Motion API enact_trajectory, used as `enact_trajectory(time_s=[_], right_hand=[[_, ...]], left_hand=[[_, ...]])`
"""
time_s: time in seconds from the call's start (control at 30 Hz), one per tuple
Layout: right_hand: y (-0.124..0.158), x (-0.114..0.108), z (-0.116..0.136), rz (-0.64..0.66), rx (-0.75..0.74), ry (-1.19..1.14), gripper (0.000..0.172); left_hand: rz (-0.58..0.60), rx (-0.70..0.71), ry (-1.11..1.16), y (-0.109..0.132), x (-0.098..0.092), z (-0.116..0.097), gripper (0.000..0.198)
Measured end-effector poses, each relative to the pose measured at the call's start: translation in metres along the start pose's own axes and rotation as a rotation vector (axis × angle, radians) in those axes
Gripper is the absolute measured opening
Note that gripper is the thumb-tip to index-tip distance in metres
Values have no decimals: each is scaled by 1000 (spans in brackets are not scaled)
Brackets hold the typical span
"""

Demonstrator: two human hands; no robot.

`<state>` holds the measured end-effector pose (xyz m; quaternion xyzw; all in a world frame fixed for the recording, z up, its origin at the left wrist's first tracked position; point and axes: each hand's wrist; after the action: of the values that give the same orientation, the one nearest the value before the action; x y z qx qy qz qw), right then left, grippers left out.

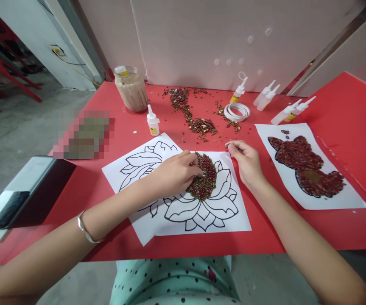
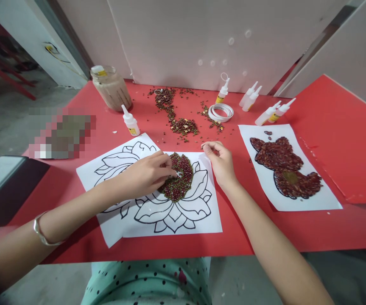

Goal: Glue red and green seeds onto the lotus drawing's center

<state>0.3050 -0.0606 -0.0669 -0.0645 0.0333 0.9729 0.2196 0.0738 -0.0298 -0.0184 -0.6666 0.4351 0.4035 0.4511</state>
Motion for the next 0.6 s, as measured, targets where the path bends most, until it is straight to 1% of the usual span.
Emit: enact_trajectory(time_s=[0.07,0.3,0.47,0.6], right_hand=[[0,0,0,1,-1,6,22],[0,-1,0,15,5,4,19],[0,-1,0,16,-7,23,18],[1,-1,2,19,-24,50,19]], left_hand=[[11,24,-40,1,0,-3,36],[69,72,-131,0,2,-4,36],[34,56,-127,1,2,-3,38],[34,70,-118,1,3,-3,38]])
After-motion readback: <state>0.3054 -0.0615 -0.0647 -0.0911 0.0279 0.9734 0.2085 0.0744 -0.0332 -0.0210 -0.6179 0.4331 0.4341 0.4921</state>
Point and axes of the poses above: each hand's wrist, its own y-axis away from the middle knuckle, its own x-axis out of the palm, z = x × y, and after that the axes turned 12 degrees about x, right-handed
